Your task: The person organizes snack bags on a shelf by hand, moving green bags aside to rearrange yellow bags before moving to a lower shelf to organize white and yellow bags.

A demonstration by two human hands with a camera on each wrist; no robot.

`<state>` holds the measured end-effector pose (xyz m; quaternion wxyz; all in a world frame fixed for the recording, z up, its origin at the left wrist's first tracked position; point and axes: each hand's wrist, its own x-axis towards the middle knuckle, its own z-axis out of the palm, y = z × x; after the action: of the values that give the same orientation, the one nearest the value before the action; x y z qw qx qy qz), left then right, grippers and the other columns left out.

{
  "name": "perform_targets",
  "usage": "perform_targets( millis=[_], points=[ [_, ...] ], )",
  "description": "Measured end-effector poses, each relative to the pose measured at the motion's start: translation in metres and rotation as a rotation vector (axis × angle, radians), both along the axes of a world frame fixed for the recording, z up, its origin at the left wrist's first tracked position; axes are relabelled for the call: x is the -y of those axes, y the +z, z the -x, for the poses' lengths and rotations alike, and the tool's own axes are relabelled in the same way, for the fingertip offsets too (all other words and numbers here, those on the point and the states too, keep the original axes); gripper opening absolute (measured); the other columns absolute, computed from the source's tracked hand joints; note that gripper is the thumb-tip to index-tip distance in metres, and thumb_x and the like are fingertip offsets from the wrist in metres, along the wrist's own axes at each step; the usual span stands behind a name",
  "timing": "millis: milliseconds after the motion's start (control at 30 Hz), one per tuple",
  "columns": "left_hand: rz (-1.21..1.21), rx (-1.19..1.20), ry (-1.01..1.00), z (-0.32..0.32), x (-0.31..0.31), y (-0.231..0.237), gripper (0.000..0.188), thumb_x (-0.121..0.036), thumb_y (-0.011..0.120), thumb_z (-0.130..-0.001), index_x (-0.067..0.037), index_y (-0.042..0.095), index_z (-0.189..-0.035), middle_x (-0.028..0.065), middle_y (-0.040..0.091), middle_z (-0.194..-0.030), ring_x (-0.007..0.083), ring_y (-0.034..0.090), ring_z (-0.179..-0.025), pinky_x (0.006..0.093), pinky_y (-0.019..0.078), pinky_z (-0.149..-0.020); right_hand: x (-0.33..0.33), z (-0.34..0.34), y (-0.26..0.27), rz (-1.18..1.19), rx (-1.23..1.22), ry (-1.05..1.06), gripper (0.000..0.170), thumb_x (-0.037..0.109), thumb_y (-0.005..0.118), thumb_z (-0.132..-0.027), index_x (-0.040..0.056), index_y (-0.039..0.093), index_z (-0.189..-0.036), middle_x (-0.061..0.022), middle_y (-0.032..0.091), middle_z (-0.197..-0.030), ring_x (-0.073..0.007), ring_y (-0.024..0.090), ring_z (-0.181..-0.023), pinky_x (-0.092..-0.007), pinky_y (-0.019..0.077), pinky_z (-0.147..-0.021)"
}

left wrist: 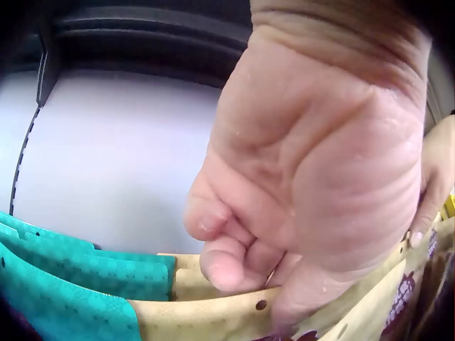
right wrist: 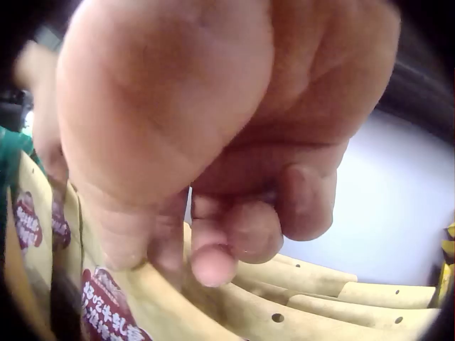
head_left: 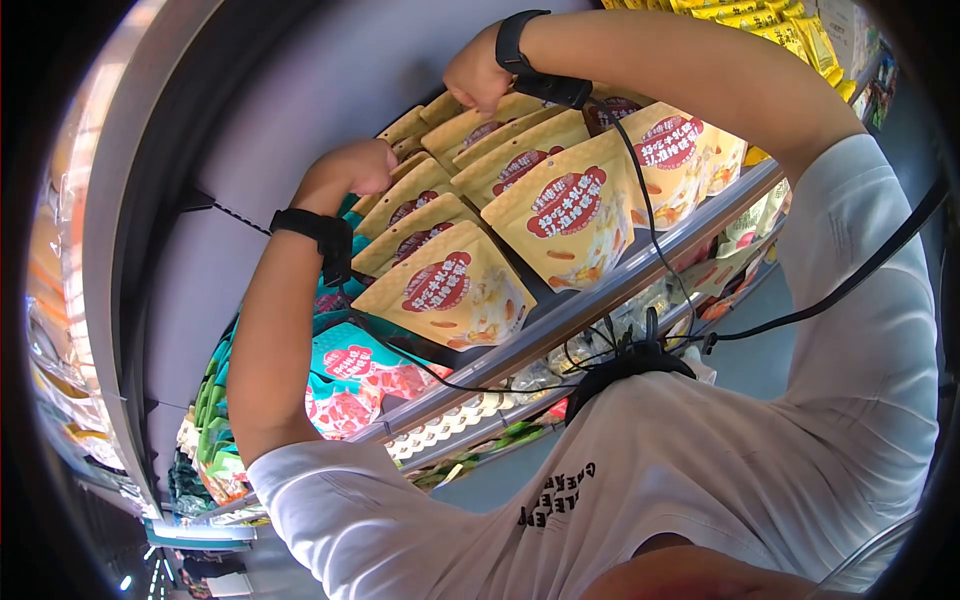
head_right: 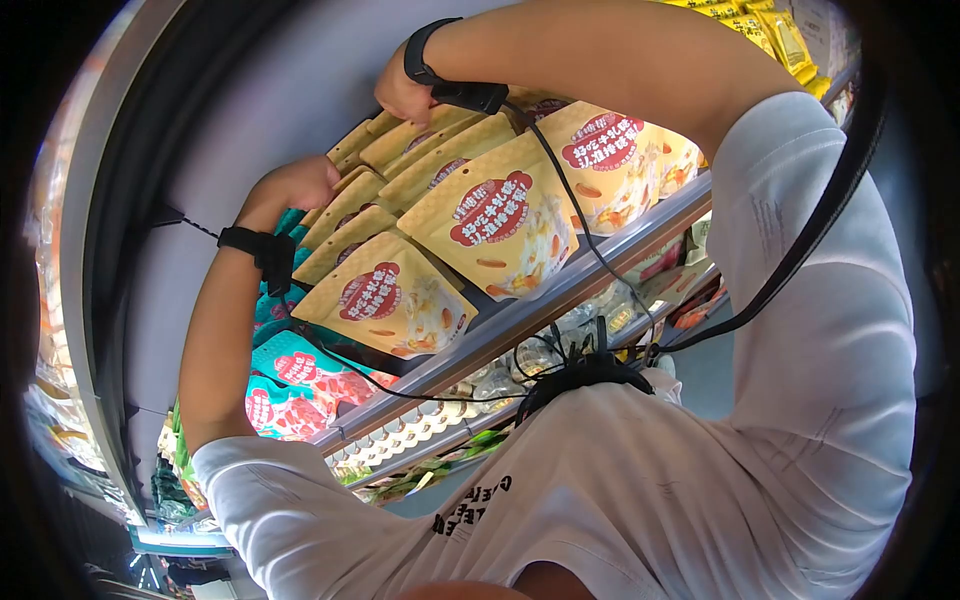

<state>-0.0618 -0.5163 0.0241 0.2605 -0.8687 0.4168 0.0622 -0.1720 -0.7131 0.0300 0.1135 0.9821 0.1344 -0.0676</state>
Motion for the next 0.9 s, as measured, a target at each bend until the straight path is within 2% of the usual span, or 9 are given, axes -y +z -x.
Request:
perform_targets(
  millis=[67,133,233,267,367,433,567,633,900],
  points=[
    [-0.047,0.014,0.021,0.012,0.000,0.008,0.019,-0.019,0.063,-0.079,-0.001,0.062,-0.081,0.0116,0.059,-0.066,0.0243,0.054,-0.060,0.0397,0.0451,-0.058,-0.001,0.000,0.002,-0.058,-0.013,-0.021,0.026,0.029,0.067,-0.078,0.0031,0.066,-0.075,-0.0076,0.062,-0.064,-0.0223,0.060,-0.066,-0.0396,0.0474,-0.064],
    [0.137,-0.186,0.073,0.025,-0.001,0.021,0.016,-0.016,0.061,-0.078,-0.002,0.067,-0.081,0.0056,0.061,-0.065,0.0143,0.055,-0.062,0.0311,0.0461,-0.060,0.001,0.000,0.004,-0.174,0.040,-0.072,0.031,0.034,0.063,-0.082,0.0040,0.067,-0.076,-0.0082,0.063,-0.066,-0.0225,0.061,-0.068,-0.0393,0.0477,-0.064],
    [0.396,-0.333,0.130,-0.002,-0.003,0.035,0.019,-0.020,0.061,-0.080,-0.003,0.066,-0.082,0.0060,0.062,-0.070,0.0135,0.056,-0.065,0.0297,0.0470,-0.060,0.018,-0.015,0.004,-0.174,0.133,-0.053,0.030,0.034,0.065,-0.082,0.0049,0.067,-0.077,-0.0091,0.064,-0.070,-0.0232,0.062,-0.071,-0.0404,0.0479,-0.068],
    [0.458,-0.306,0.144,-0.015,-0.003,0.038,0.022,-0.023,0.063,-0.080,-0.002,0.066,-0.085,0.0074,0.066,-0.079,0.0179,0.059,-0.069,0.0332,0.0481,-0.066,0.023,-0.027,0.003,-0.175,0.133,-0.053,0.030,0.034,0.065,-0.082,0.0049,0.067,-0.077,-0.0091,0.064,-0.070,-0.0232,0.062,-0.071,-0.0404,0.0479,-0.068],
    [0.461,-0.171,0.003,-0.050,-0.005,0.029,0.022,-0.021,0.066,-0.078,-0.001,0.066,-0.088,0.0080,0.066,-0.083,0.0196,0.060,-0.076,0.0344,0.0486,-0.071,0.027,-0.042,0.007,0.099,0.084,-0.081,0.031,0.034,0.068,-0.080,0.0041,0.069,-0.087,-0.0112,0.067,-0.080,-0.0251,0.063,-0.078,-0.0421,0.0483,-0.072],
    [0.438,-0.180,0.017,-0.048,0.002,0.020,0.022,-0.018,0.067,-0.076,-0.002,0.066,-0.091,0.0075,0.066,-0.084,0.0206,0.061,-0.080,0.0359,0.0485,-0.075,0.017,-0.012,0.016,0.012,0.002,-0.146,0.029,0.030,0.074,-0.076,0.0029,0.068,-0.087,-0.0082,0.063,-0.074,-0.0224,0.059,-0.068,-0.0387,0.0475,-0.061],
    [0.317,-0.244,0.074,-0.044,0.015,0.002,0.021,-0.014,0.063,-0.077,-0.005,0.068,-0.095,0.0084,0.067,-0.081,0.0214,0.062,-0.073,0.0375,0.0495,-0.073,0.014,-0.014,0.014,0.060,-0.056,-0.172,0.029,0.024,0.075,-0.070,0.0048,0.069,-0.091,-0.0076,0.063,-0.075,-0.0214,0.058,-0.068,-0.0375,0.0477,-0.060],
    [0.060,-0.033,0.148,-0.040,0.021,-0.004,0.023,-0.010,0.057,-0.079,-0.004,0.068,-0.099,0.0118,0.068,-0.082,0.0240,0.062,-0.070,0.0374,0.0502,-0.071,0.018,-0.018,0.011,0.038,-0.066,-0.169,0.030,0.020,0.074,-0.068,0.0049,0.069,-0.094,-0.0070,0.063,-0.075,-0.0207,0.058,-0.067,-0.0371,0.0478,-0.061],
    [0.054,-0.039,0.150,-0.020,0.007,0.004,0.025,-0.010,0.051,-0.081,-0.003,0.064,-0.102,0.0127,0.068,-0.078,0.0226,0.066,-0.065,0.0400,0.0489,-0.060,0.020,-0.014,-0.002,-0.155,-0.055,-0.166,0.027,0.009,0.071,-0.067,0.0061,0.069,-0.094,-0.0057,0.063,-0.074,-0.0194,0.058,-0.066,-0.0366,0.0482,-0.061]
  ],
)
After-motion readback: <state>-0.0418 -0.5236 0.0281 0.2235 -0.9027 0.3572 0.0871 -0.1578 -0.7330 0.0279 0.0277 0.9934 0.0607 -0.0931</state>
